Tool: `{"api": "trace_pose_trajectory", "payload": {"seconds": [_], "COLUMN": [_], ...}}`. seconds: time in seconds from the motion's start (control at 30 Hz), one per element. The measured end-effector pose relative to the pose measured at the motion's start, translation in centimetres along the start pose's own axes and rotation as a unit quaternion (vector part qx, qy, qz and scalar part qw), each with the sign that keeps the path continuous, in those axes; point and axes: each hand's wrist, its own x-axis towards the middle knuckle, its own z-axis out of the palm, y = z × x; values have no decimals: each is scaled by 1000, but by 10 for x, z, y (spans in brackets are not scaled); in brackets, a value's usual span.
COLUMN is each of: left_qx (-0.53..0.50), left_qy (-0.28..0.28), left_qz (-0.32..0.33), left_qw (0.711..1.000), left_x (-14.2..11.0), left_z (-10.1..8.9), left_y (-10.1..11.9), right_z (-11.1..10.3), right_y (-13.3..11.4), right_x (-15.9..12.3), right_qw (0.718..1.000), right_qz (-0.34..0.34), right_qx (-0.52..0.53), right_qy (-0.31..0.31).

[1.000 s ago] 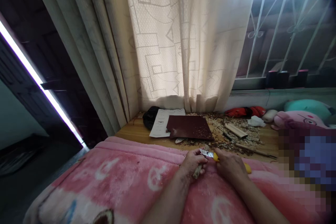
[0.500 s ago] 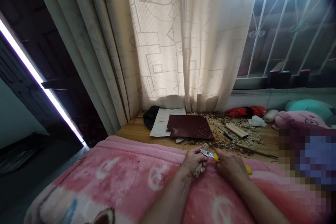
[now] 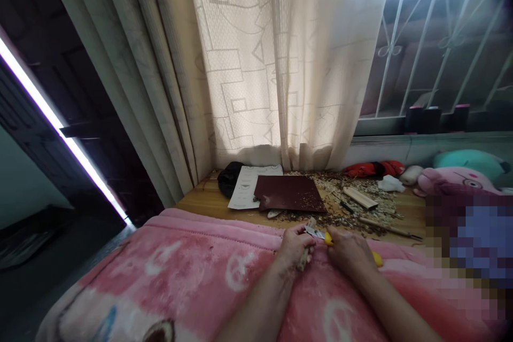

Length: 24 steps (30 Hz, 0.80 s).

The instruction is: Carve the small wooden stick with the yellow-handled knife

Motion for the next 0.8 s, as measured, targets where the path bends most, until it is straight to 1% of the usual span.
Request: {"api": "trace_pose_trajectory", "payload": {"seconds": [0.2,0.53,0.7,0.8], "left_qx": [-16,-10,-1,-2], "left_qy": [-5,-8,-8,-21], "left_qz": [3,-19,-30,-28], "left_qw": [1000,1000,1000,999], "left_x": [0,0,0,-2], "left_z": [0,1,1,-1], "left_y": [-2,-1,-4,-5], "right_z": [5,3,4,3], "right_y": [0,0,6,13], "right_x": [2,2,5,8], "right_qw": [1000,999,998,995], "right_qz": [15,36,59,95], "right_qx": [-5,5,11,19], "right_qy": [8,6,9,1]}}
